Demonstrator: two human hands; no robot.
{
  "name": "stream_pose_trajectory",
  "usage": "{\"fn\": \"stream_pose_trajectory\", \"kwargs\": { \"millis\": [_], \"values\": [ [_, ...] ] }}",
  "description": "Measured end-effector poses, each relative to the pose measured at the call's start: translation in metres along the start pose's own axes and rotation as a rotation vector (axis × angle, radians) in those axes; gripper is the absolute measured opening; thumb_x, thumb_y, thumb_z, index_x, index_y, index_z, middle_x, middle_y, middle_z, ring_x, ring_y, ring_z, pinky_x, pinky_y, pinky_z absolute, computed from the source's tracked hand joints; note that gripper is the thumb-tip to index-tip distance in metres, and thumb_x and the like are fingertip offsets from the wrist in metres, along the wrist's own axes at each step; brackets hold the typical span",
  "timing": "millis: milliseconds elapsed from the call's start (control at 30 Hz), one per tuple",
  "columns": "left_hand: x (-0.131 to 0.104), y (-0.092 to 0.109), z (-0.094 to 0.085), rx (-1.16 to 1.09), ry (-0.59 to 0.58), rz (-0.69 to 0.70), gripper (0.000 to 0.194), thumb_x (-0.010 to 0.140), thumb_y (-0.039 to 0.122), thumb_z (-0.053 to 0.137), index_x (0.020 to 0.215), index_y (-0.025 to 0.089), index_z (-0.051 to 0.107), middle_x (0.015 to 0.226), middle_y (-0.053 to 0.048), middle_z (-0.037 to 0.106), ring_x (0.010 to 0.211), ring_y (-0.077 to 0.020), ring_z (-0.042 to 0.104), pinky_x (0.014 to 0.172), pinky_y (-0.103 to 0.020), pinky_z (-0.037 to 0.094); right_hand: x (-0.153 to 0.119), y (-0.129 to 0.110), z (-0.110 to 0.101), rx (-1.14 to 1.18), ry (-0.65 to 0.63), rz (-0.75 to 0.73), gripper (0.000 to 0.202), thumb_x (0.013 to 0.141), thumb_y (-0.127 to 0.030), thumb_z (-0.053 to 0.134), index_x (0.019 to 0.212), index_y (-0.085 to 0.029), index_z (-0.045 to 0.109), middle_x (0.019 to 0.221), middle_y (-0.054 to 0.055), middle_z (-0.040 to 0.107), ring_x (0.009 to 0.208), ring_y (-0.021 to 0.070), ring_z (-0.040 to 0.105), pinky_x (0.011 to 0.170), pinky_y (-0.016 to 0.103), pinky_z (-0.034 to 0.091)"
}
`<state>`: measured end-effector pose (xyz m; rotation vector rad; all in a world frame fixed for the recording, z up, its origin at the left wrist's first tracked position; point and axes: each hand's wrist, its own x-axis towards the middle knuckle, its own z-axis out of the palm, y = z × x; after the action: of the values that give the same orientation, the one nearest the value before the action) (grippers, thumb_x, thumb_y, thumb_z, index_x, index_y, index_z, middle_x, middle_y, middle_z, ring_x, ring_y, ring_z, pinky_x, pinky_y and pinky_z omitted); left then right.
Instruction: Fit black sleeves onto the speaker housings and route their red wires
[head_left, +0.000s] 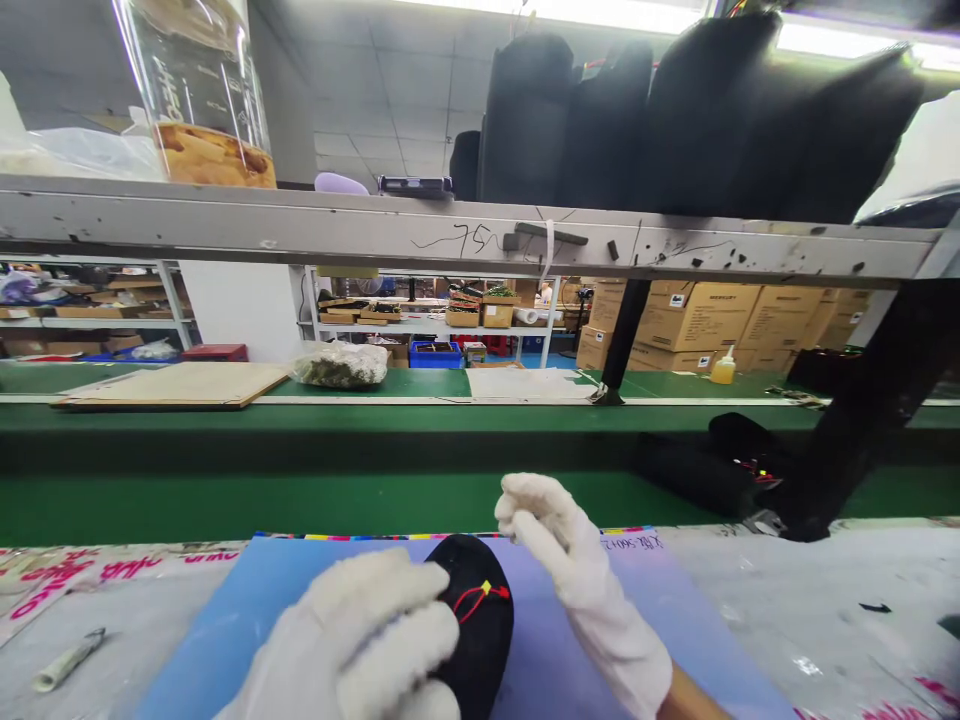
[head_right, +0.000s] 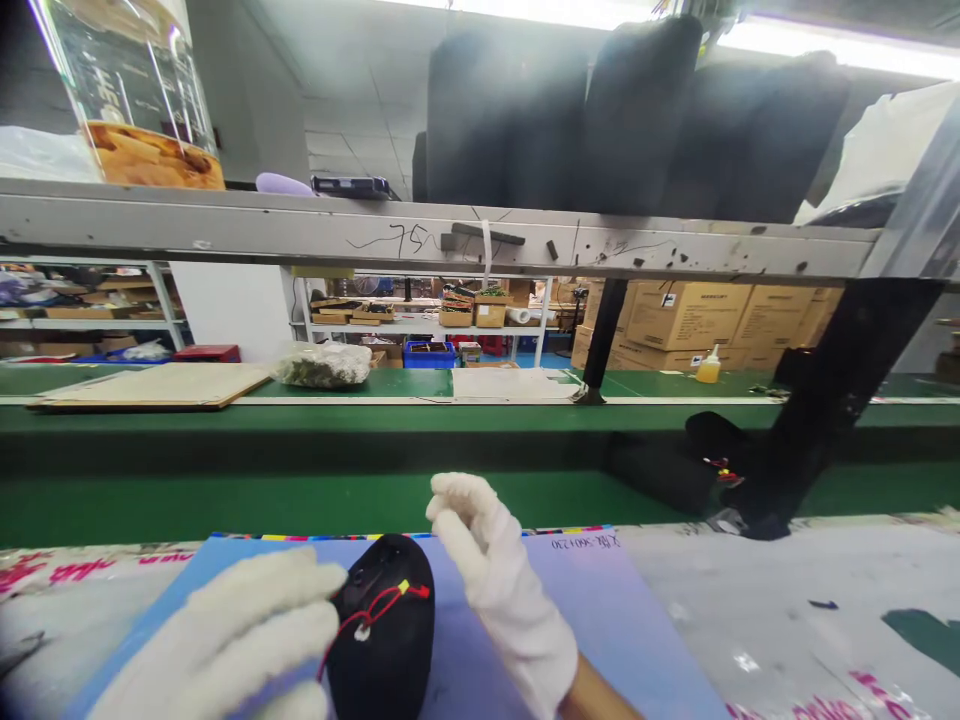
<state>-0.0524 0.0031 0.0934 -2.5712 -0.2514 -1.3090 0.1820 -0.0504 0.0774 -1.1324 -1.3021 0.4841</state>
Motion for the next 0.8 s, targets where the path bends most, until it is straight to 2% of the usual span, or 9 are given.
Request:
{"fn": "stream_pose_trajectory", "kwargs": {
  "millis": [67,100,200,300,367,433,567,700,800],
  "values": [
    [-0.005,-0.014,0.002,-0.111,0.016,-0.201,0.020,0.096,0.033,0.051,0.114,0.027,0.059,0.107,-0.003,0.071,0.097,-0.0143,0.069,0.086,-0.023,0.055,0.007,-0.007,-0.009,-0.060,-0.162,0.258,0.017,0.090,-0.030,0.056,0.103,-0.021,0.061,0.068,-0.003,0.056,0.063,0.0123,0.052,0.060,0.026,0.043],
    [-0.006,-0.019,0.006,-0.155,-0.026,-0.315,0.023,0.095,0.029,0.052,0.117,0.029,0.059,0.111,-0.002,0.070,0.100,-0.0141,0.068,0.089,-0.024,0.054,0.009,-0.011,-0.011,-0.097,-0.259,0.350,0.015,0.090,-0.029,0.055,0.101,-0.020,0.062,0.064,-0.004,0.053,0.060,0.0111,0.049,0.057,0.024,0.039],
    [-0.001,-0.028,0.021,-0.297,-0.265,-0.563,0.032,0.091,0.031,0.054,0.123,0.030,0.060,0.122,-0.003,0.068,0.112,-0.0196,0.064,0.099,-0.034,0.050,0.009,-0.020,-0.011,-0.222,-0.419,0.401,0.016,0.092,-0.028,0.050,0.097,-0.018,0.062,0.062,-0.005,0.049,0.057,0.0094,0.043,0.053,0.022,0.034],
    [0.019,-0.029,0.034,-0.458,-0.465,-0.582,0.025,0.091,0.029,0.052,0.108,0.028,0.070,0.106,-0.001,0.074,0.096,-0.0192,0.069,0.087,-0.030,0.054,0.009,-0.023,-0.002,-0.417,-0.471,0.317,0.015,0.091,-0.025,0.045,0.090,-0.019,0.059,0.063,-0.006,0.047,0.056,0.0087,0.039,0.051,0.021,0.030],
    [0.033,-0.029,0.039,-0.509,-0.533,-0.566,0.024,0.091,0.024,0.050,0.097,0.027,0.072,0.088,0.003,0.075,0.077,-0.0145,0.069,0.072,-0.023,0.053,0.013,-0.026,0.005,-0.523,-0.480,0.269,0.012,0.087,-0.021,0.046,0.078,-0.020,0.054,0.060,-0.006,0.045,0.053,0.0084,0.036,0.048,0.022,0.026],
    [0.043,-0.029,0.042,-0.519,-0.580,-0.559,0.025,0.089,0.019,0.049,0.092,0.026,0.072,0.082,0.004,0.073,0.071,-0.0127,0.065,0.067,-0.021,0.050,0.018,-0.031,0.009,-0.619,-0.473,0.221,0.013,0.080,-0.018,0.050,0.068,-0.021,0.048,0.055,-0.007,0.043,0.050,0.0086,0.031,0.047,0.024,0.020],
    [0.044,-0.025,0.041,-0.466,-0.619,-0.555,0.024,0.087,0.018,0.049,0.087,0.026,0.072,0.080,0.004,0.070,0.070,-0.0141,0.060,0.067,-0.024,0.045,0.027,-0.042,0.015,-0.780,-0.488,0.126,0.020,0.072,-0.015,0.056,0.060,-0.021,0.041,0.048,-0.007,0.037,0.048,0.0093,0.023,0.049,0.027,0.015],
    [0.034,-0.022,0.027,-0.429,-0.596,-0.613,0.025,0.089,0.021,0.047,0.089,0.026,0.071,0.082,0.003,0.071,0.073,-0.0158,0.061,0.069,-0.026,0.045,0.031,-0.042,0.013,-0.801,-0.564,0.128,0.008,0.077,-0.024,0.057,0.069,-0.023,0.055,0.053,-0.007,0.048,0.048,0.0090,0.034,0.047,0.023,0.021],
    [0.026,-0.029,0.012,-0.505,-0.626,-0.708,0.029,0.094,0.032,0.043,0.097,0.026,0.072,0.087,0.004,0.072,0.080,-0.0160,0.063,0.072,-0.023,0.048,0.033,-0.039,0.010,-0.796,-0.624,0.136,0.011,0.081,-0.032,0.057,0.075,-0.024,0.061,0.057,-0.007,0.053,0.050,0.0086,0.039,0.046,0.021,0.024]
  ]
}}
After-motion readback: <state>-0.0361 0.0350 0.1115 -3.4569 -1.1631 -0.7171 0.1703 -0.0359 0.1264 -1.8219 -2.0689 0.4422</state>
